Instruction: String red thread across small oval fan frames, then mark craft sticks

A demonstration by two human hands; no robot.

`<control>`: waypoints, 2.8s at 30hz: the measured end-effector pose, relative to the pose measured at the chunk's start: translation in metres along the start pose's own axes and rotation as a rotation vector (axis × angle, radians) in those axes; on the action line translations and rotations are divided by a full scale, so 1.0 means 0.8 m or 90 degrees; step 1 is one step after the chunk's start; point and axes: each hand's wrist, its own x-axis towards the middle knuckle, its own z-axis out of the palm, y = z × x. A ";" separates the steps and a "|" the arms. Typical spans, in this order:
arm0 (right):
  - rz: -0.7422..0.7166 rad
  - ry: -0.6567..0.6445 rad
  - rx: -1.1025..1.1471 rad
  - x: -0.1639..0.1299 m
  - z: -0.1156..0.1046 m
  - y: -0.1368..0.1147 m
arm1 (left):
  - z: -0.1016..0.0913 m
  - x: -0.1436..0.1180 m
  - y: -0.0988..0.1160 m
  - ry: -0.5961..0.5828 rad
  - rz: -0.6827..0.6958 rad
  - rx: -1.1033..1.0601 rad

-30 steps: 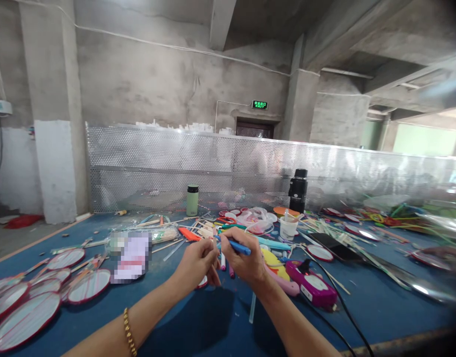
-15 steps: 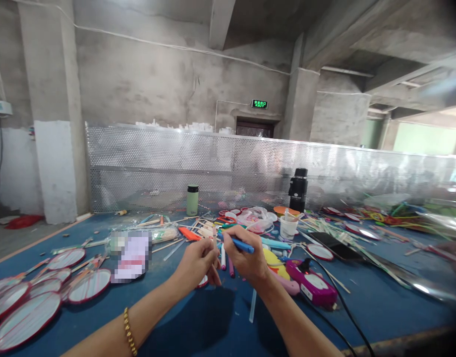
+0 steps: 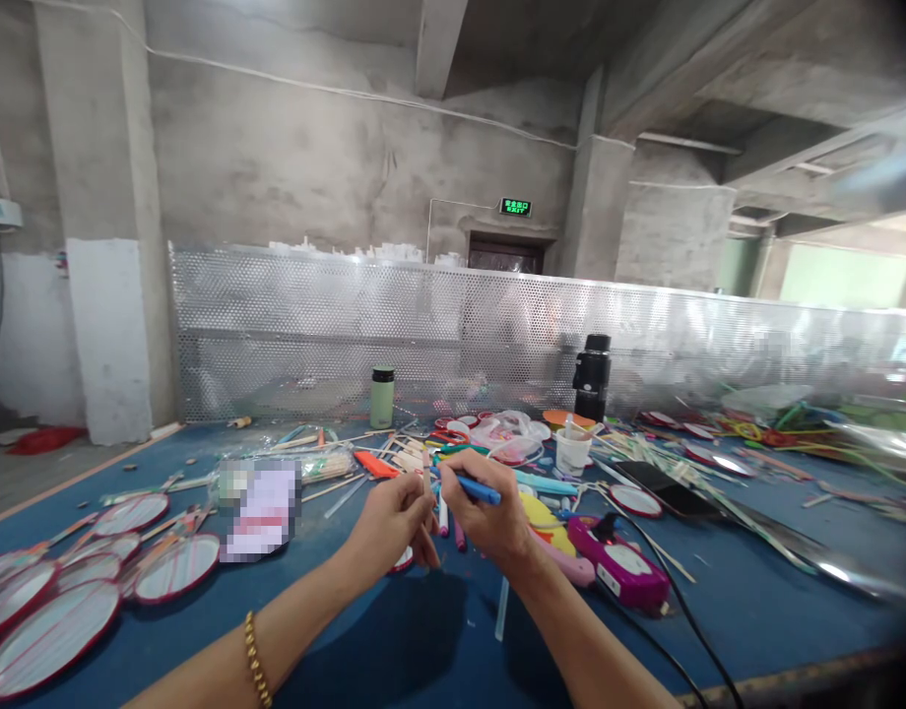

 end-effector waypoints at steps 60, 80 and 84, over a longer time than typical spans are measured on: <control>-0.005 -0.016 -0.006 0.003 -0.003 -0.008 | 0.001 0.002 0.001 0.003 -0.007 -0.011; -0.001 -0.039 -0.008 0.002 -0.001 -0.010 | 0.001 0.000 0.003 -0.007 -0.010 -0.023; -0.006 -0.039 -0.017 0.002 -0.002 -0.010 | 0.001 0.000 0.003 -0.007 -0.007 -0.019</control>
